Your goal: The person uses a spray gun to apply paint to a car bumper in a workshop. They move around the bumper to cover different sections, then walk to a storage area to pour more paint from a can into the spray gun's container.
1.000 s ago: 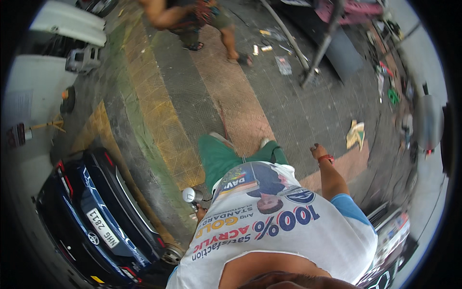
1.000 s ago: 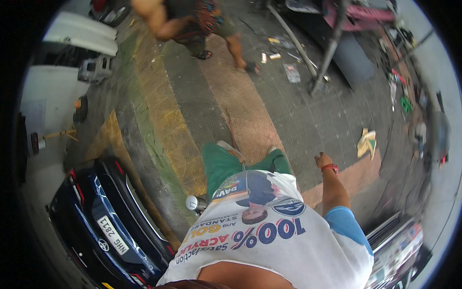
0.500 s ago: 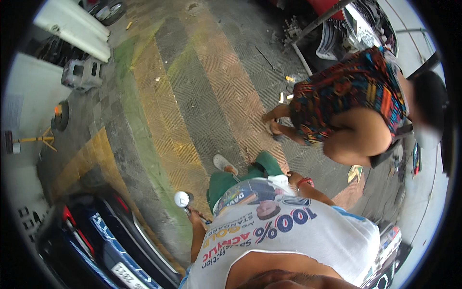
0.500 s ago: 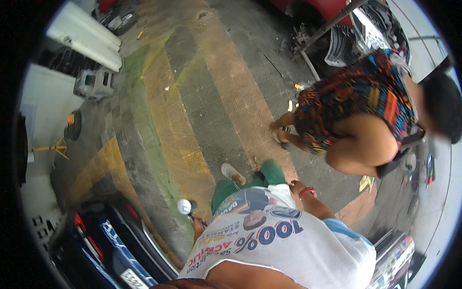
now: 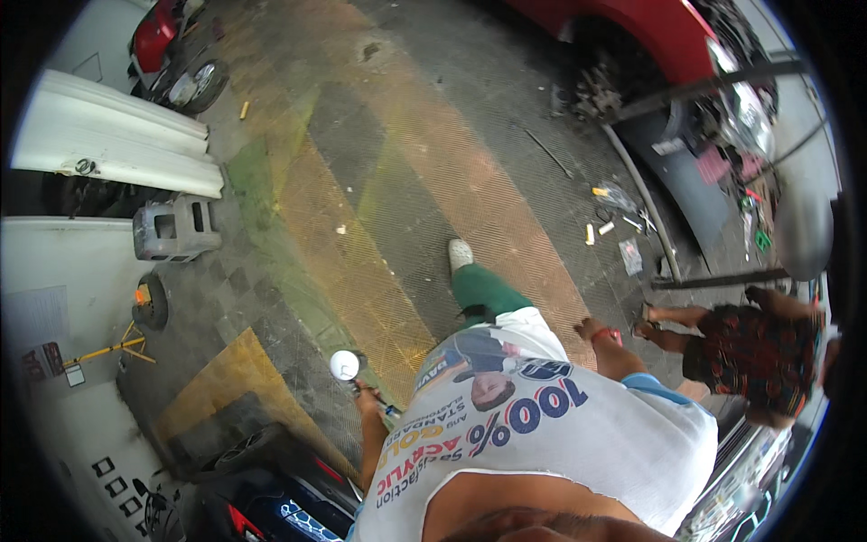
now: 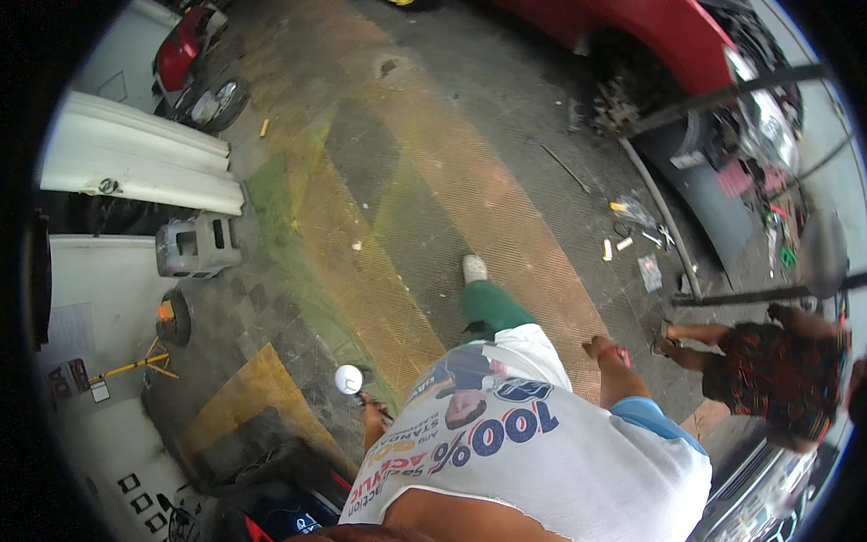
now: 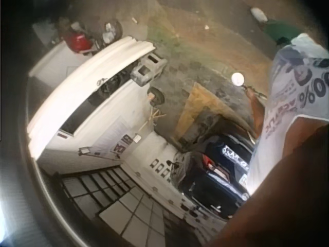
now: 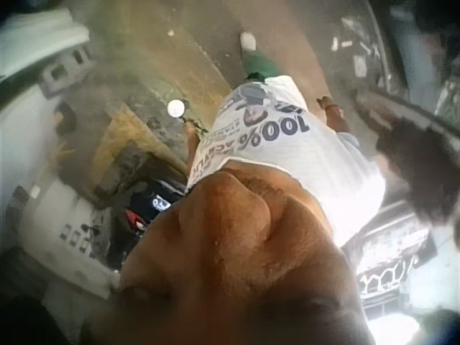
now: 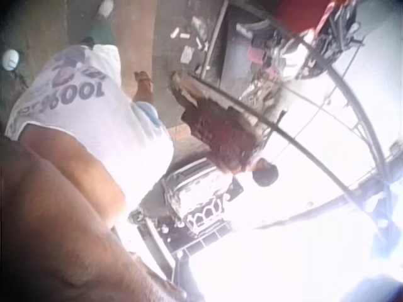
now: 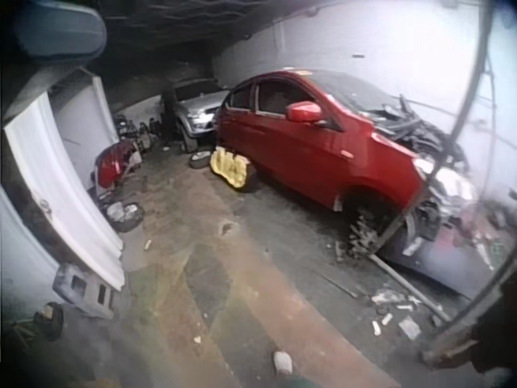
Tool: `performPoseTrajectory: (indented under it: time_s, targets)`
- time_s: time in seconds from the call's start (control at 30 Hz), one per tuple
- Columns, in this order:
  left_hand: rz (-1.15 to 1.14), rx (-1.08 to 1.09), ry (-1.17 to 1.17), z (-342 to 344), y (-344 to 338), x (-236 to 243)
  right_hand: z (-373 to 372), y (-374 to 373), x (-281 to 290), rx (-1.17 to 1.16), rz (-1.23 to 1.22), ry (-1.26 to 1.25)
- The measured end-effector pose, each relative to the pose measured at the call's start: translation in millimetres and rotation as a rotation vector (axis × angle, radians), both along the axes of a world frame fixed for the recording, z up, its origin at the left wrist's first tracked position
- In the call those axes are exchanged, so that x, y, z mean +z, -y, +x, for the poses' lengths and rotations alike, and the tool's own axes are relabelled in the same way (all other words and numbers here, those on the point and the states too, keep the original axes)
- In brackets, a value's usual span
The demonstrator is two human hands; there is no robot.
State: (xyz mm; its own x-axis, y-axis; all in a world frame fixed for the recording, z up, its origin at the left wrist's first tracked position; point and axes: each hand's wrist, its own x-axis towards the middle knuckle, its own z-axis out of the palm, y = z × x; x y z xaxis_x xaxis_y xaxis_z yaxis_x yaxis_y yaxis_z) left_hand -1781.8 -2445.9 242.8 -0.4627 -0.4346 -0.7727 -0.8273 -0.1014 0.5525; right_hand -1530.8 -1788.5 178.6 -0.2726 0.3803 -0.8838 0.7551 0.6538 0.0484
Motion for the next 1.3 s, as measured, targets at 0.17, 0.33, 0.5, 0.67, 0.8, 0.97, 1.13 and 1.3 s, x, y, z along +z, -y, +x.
performPoseTrajectory:
  time_s: [0.17,0.33,0.5,0.67,0.8,0.97,1.13,1.3]
  targets:
    - [0.066,0.038,0.188,-114,-74,32,-346,-58,23,-0.121,0.01,-0.433]
    - [0.761,0.107,-0.134,-191,-49,-36,-728,-30,146,0.022,-0.081,-0.863]
    - [0.439,0.234,0.043,-350,-56,-59,-942,0,164,0.038,-0.102,-0.991]
    - [0.466,0.032,-0.032,-546,-26,-47,-993,12,88,0.138,-0.041,-0.61]
    - [0.255,0.039,0.004,-752,-13,-10,-978,14,52,0.021,-0.043,-0.515]
    - [-0.086,-0.037,0.082,-1015,5,11,-985,10,17,-0.269,-0.038,-0.241]
    - [-0.084,-0.074,0.005,-1213,-50,8,-1093,-81,-24,0.156,-0.094,-0.015]
    - [0.075,-0.011,0.012,-1367,-117,18,-1469,-192,36,-0.112,0.289,-1.008]
